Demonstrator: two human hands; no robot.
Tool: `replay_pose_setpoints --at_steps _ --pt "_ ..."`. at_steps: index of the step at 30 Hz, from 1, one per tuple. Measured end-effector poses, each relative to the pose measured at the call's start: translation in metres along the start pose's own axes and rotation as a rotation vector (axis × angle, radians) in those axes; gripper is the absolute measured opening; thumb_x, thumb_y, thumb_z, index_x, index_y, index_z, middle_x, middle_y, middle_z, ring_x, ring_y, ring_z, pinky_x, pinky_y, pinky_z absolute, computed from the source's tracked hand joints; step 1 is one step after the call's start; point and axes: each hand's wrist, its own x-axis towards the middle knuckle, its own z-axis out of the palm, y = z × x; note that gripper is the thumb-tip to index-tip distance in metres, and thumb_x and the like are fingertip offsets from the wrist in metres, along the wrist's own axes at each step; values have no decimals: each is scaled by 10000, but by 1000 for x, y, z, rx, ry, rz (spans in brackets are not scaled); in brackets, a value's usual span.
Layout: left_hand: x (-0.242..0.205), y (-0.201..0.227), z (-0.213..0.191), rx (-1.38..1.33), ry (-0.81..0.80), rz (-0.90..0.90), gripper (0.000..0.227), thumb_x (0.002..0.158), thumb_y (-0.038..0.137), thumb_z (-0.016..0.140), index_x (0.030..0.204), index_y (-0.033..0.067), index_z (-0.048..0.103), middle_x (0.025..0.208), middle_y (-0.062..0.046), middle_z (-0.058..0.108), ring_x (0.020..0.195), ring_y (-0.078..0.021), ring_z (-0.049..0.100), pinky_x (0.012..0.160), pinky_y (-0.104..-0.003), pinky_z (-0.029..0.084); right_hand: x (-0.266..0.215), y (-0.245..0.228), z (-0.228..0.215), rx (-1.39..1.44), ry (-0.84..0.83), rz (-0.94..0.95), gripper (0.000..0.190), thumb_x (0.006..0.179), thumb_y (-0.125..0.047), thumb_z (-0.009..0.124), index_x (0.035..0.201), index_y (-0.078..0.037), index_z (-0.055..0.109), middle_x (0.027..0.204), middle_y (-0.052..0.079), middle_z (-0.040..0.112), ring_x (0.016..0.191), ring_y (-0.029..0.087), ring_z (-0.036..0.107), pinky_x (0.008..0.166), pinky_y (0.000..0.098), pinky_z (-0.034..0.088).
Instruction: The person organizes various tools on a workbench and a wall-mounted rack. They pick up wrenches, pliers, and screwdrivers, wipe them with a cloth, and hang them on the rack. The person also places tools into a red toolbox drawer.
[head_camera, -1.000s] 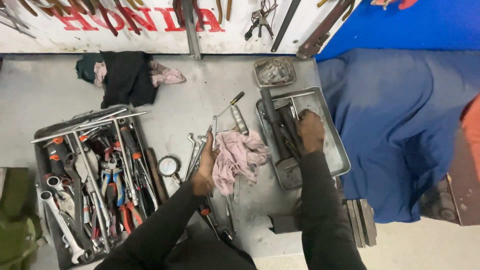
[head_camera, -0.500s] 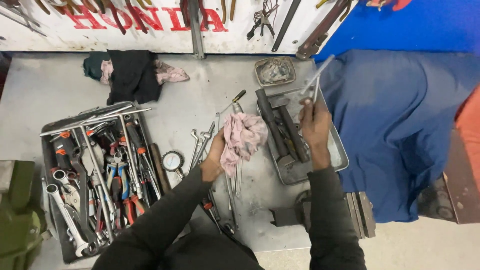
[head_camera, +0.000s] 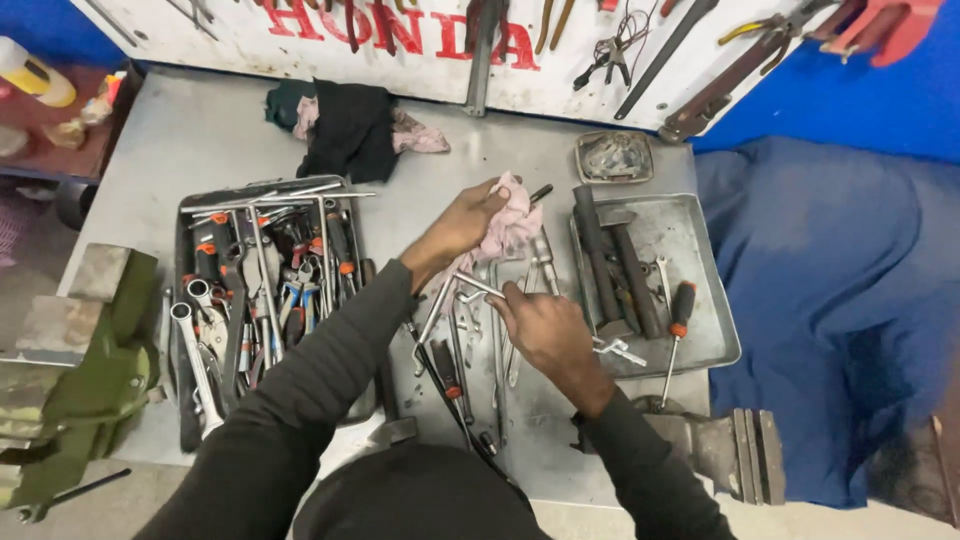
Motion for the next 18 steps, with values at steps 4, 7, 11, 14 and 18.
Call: replay_pose_setpoints --at_steps 4,7,11,14,18 --pt "-39 17 -4 229 6 121 549 1054 406 403 1425 10 489 1370 -260 559 1336 -413 466 1142 -546 330 -1 2 19 77 -127 78 410 1035 -383 416 1118 -76 676 731 167 719 698 338 737 643 486 586" --pt "-48 42 -8 235 24 144 621 1057 457 344 1426 -28 464 1364 -287 547 1334 -423 461 1150 -560 312 14 11 30 155 -93 106 442 1029 -400 435 1085 -51 700 698 199 706 677 361 730 602 480 575" --pt "-71 67 -17 -288 293 -287 757 1001 487 256 1388 -137 439 1421 -377 433 1374 -448 411 1120 -549 319 2 12 31 404 -56 199 527 1059 -442 375 1024 -25 695 707 207 696 642 301 715 558 404 542" --pt "-70 53 -16 -116 73 -248 765 999 548 306 1458 -57 403 1468 -329 417 1399 -448 375 1159 -562 285 7 11 23 348 -65 254 578 1056 -460 356 1103 4 698 750 239 704 698 352 727 578 441 551" --pt "-36 -8 -14 435 -159 -33 604 1044 421 367 1381 -65 491 1307 -325 573 1293 -455 495 1104 -565 377 5 -11 -1 189 -85 151 519 1046 -424 379 1037 -27 713 691 216 704 667 357 730 557 442 559"
